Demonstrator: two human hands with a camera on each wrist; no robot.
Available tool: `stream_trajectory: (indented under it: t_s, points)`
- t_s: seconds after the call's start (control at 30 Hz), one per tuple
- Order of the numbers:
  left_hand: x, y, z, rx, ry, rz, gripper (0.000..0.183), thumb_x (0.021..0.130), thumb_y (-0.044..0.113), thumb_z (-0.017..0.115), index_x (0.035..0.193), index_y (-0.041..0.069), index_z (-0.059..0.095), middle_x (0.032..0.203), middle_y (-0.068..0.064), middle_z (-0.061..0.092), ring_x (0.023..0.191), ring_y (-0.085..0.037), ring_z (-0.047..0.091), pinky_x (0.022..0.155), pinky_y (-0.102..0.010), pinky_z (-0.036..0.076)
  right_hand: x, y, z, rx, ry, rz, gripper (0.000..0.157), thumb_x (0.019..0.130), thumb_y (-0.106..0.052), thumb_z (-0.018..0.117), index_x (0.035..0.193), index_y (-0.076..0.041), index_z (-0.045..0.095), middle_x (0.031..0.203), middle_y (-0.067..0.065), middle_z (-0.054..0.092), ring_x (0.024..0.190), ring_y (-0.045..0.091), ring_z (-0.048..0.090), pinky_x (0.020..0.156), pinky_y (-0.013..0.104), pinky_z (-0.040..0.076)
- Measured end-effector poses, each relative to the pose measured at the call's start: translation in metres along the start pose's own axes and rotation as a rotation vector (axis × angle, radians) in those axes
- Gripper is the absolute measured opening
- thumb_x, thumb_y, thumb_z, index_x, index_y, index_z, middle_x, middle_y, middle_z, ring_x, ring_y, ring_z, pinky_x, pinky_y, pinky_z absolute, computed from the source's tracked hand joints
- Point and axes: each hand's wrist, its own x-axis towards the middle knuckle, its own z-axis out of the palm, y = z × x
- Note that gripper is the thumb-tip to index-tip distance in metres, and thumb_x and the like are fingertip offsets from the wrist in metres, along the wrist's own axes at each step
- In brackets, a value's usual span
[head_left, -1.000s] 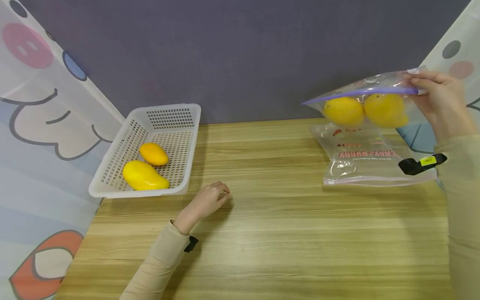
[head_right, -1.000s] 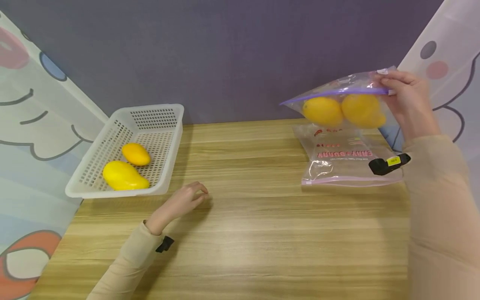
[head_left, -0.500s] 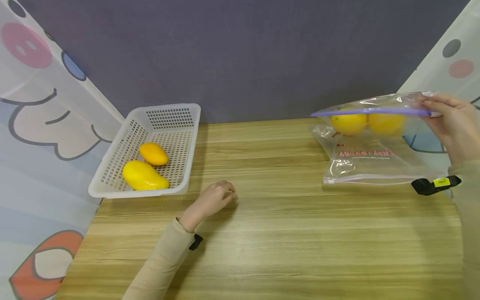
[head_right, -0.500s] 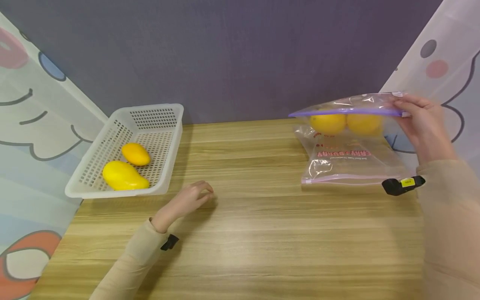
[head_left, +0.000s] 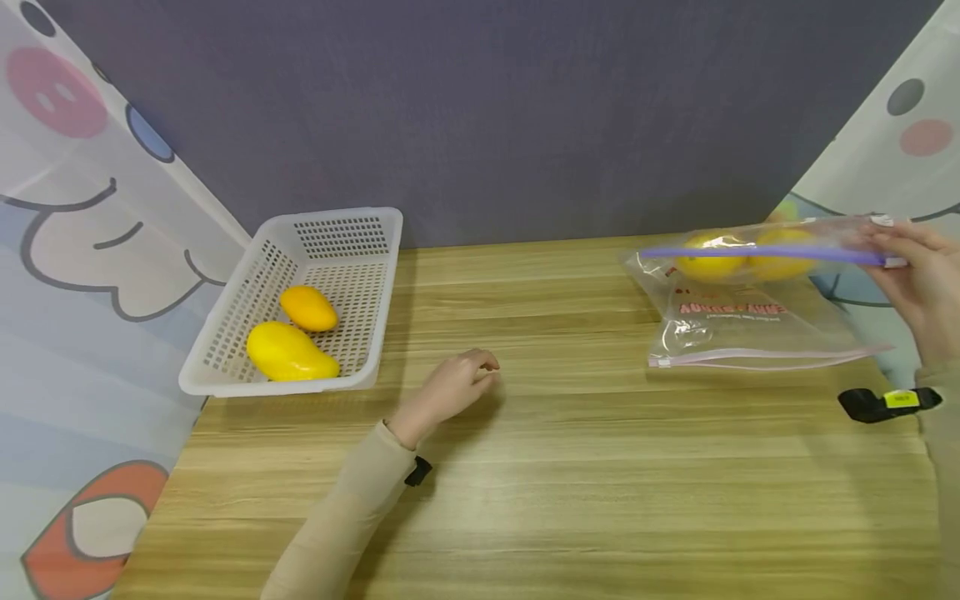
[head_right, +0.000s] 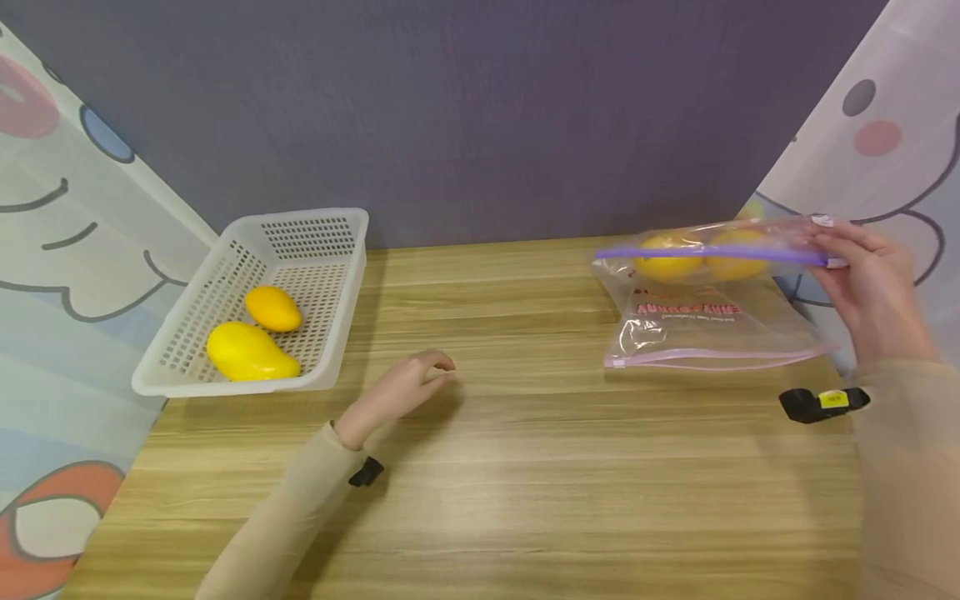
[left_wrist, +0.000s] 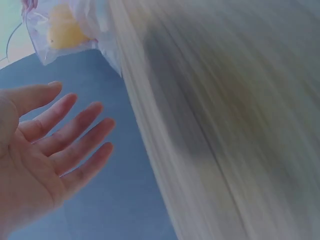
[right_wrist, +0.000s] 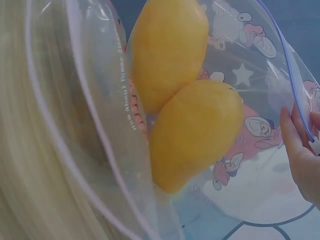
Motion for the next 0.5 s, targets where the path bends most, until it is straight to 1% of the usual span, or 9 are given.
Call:
stream_trajectory:
  t_s: [0.1, 0.13, 0.2, 0.3, 0.37, 0.5]
  points:
    - [0.013, 0.006, 0.005, -0.063, -0.013, -0.018, 0.022, 0.090, 0.017, 0.051, 0.106, 0.005, 0.058, 0.105, -0.007, 0.060, 0.098, -0.020, 0.056, 0.082, -0.033, 0.047, -0.031, 0.002, 0.042, 0.089, -0.064, 0.023, 0.025, 0.084, 0.019, 0.038, 0.096, 0.016, 0.060, 0.087, 0.025, 0.063, 0.079, 0.036, 0.063, 0.065, 0.041, 0.052]
    - [0.018, 0.009, 0.007, -0.091, -0.020, -0.023, 0.023, 0.090, 0.018, 0.051, 0.107, 0.005, 0.058, 0.105, -0.007, 0.060, 0.099, -0.019, 0.056, 0.082, -0.032, 0.047, -0.039, 0.002, 0.053, 0.108, -0.074, 0.035, 0.025, 0.084, 0.020, 0.038, 0.093, 0.016, 0.060, 0.085, 0.025, 0.063, 0.078, 0.037, 0.063, 0.064, 0.041, 0.052]
    - [0.029, 0.014, 0.012, -0.151, -0.027, -0.022, 0.024, 0.090, 0.017, 0.050, 0.108, 0.004, 0.058, 0.104, -0.007, 0.061, 0.098, -0.018, 0.056, 0.082, -0.030, 0.047, -0.050, 0.003, 0.068, 0.121, -0.076, 0.040, 0.024, 0.084, 0.020, 0.039, 0.090, 0.017, 0.061, 0.084, 0.025, 0.063, 0.075, 0.037, 0.063, 0.063, 0.041, 0.052]
    - [0.045, 0.024, 0.020, -0.238, -0.030, -0.010, 0.025, 0.090, 0.016, 0.051, 0.109, 0.001, 0.057, 0.102, -0.008, 0.062, 0.094, -0.018, 0.057, 0.080, -0.026, 0.047, -0.057, 0.005, 0.077, 0.133, -0.078, 0.034, 0.023, 0.083, 0.021, 0.039, 0.089, 0.017, 0.061, 0.083, 0.026, 0.063, 0.074, 0.037, 0.063, 0.061, 0.041, 0.052]
    - [0.054, 0.030, 0.027, -0.296, -0.027, -0.001, 0.025, 0.090, 0.014, 0.051, 0.108, 0.000, 0.057, 0.101, -0.009, 0.062, 0.092, -0.018, 0.057, 0.078, -0.023, 0.047, -0.058, 0.006, 0.077, 0.151, -0.088, 0.039, 0.023, 0.083, 0.022, 0.039, 0.089, 0.018, 0.061, 0.084, 0.027, 0.063, 0.074, 0.038, 0.063, 0.062, 0.042, 0.052]
    - [0.070, 0.045, 0.039, -0.407, -0.026, 0.002, 0.025, 0.089, 0.013, 0.051, 0.109, -0.001, 0.057, 0.101, -0.009, 0.061, 0.091, -0.018, 0.056, 0.077, -0.021, 0.046, -0.059, 0.006, 0.076, 0.197, -0.101, 0.067, 0.024, 0.082, 0.023, 0.037, 0.089, 0.019, 0.060, 0.084, 0.029, 0.062, 0.075, 0.041, 0.062, 0.065, 0.045, 0.051]
